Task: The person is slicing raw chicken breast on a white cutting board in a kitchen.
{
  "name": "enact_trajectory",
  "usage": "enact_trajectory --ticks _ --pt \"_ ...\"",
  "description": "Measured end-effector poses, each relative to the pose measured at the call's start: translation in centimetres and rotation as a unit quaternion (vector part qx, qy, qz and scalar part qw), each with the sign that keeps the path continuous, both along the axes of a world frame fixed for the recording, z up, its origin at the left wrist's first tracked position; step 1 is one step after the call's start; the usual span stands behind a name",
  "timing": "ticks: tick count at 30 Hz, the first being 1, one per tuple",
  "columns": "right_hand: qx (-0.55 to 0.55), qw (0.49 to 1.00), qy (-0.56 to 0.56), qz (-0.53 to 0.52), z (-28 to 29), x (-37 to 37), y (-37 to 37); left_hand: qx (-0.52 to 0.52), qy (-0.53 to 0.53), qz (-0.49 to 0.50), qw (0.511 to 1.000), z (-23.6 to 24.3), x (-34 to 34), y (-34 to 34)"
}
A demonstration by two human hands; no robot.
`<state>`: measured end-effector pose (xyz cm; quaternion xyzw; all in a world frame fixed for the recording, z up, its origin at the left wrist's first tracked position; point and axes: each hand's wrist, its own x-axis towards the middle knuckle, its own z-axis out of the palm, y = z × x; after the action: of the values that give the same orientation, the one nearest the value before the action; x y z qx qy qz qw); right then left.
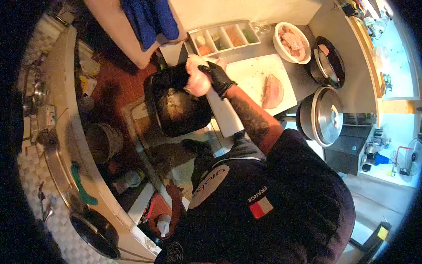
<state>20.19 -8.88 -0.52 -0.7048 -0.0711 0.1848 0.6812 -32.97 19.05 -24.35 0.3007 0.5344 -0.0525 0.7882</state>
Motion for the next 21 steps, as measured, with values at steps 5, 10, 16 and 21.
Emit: enact_trajectory --ticks 5,10,16,21 --pt "-0.150 0.983 0.069 0.077 -0.5 3.5 -5.2 0.592 0.026 -0.252 0.765 -2.7 -2.3 -3.6" --pt "-0.113 0.988 0.091 0.052 -0.2 4.0 -18.4 0.470 0.082 -0.194 0.857 13.9 15.1 -14.0" --pt "-0.141 0.984 0.112 0.009 0.7 1.4 -34.3 0.665 -0.019 -0.288 0.689 19.2 21.2 -24.8" --pt "-0.192 0.964 0.123 0.136 -3.5 -4.4 -34.0 0.608 -0.139 -0.415 0.662 25.4 27.8 -32.5"
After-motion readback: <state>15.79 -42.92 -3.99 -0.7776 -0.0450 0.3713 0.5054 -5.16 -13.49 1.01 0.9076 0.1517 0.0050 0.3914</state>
